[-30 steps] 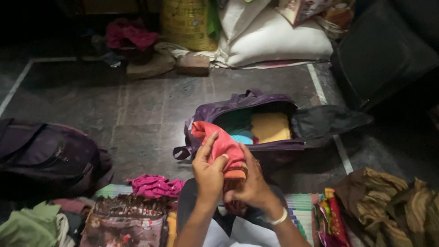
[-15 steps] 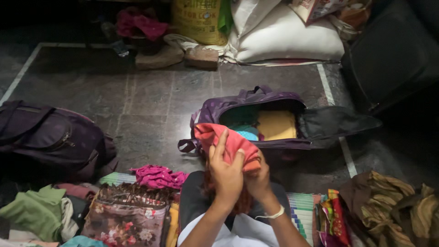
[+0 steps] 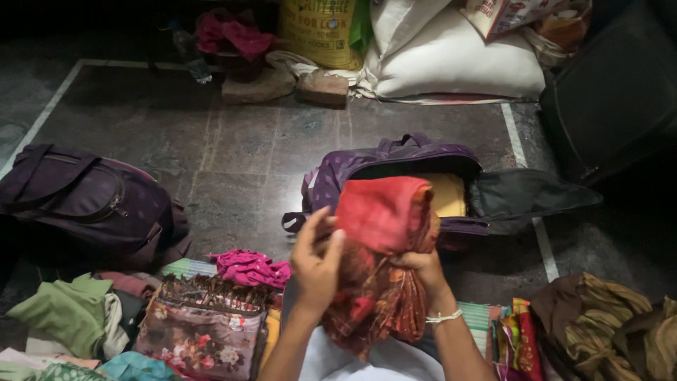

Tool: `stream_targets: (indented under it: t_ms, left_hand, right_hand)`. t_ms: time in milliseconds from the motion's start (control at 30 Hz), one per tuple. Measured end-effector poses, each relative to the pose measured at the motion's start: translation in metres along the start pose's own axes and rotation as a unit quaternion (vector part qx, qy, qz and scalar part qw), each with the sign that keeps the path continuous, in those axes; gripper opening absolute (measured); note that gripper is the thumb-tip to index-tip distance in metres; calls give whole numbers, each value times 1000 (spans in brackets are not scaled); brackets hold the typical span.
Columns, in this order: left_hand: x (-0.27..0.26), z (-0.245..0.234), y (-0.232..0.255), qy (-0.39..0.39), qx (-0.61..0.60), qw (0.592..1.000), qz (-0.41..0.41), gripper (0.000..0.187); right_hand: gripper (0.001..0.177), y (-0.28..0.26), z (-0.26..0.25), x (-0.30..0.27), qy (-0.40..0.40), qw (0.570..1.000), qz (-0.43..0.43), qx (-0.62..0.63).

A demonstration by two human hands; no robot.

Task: The person sits on a mat and removes folded clothes from a purple backpack, placing them on a growing pile on the floor. The person handles several patterned garments and a green towel one by one.

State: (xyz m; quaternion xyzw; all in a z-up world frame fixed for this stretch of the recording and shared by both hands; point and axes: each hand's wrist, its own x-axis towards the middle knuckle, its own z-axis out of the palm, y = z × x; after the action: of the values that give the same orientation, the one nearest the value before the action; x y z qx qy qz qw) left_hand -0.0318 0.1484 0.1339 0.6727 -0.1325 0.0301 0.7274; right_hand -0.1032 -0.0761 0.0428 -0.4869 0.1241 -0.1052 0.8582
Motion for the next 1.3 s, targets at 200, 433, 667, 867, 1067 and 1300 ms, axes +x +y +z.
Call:
stream_targets:
  t_ms: [200, 433, 667, 867, 1067, 1300]
  left_hand:
    - [-14, -29, -52, -137, 32, 981, -131, 69]
    - [-22, -33, -61, -230, -262, 896, -274, 88]
    - [-13, -10, -89, -176, -361, 838, -370, 68]
    - [-26, 5, -131, -82, -203, 884, -413, 64]
    - [-29, 8, -135, -74, -151, 923, -347, 82]
    - [-27, 10, -101, -107, 154, 929, -319, 111]
  right_hand:
    - [29, 46, -63, 26, 4, 998, 58, 21]
    - [47, -22, 6, 17, -102, 901, 325, 271]
    - [43, -40, 22, 47, -30, 919, 340, 198]
    - [24, 21, -19, 73, 55, 973, 203, 90]
    - [43, 12, 0, 24, 85, 981, 157, 73]
    - [67, 14, 3, -2, 71, 970, 214, 95]
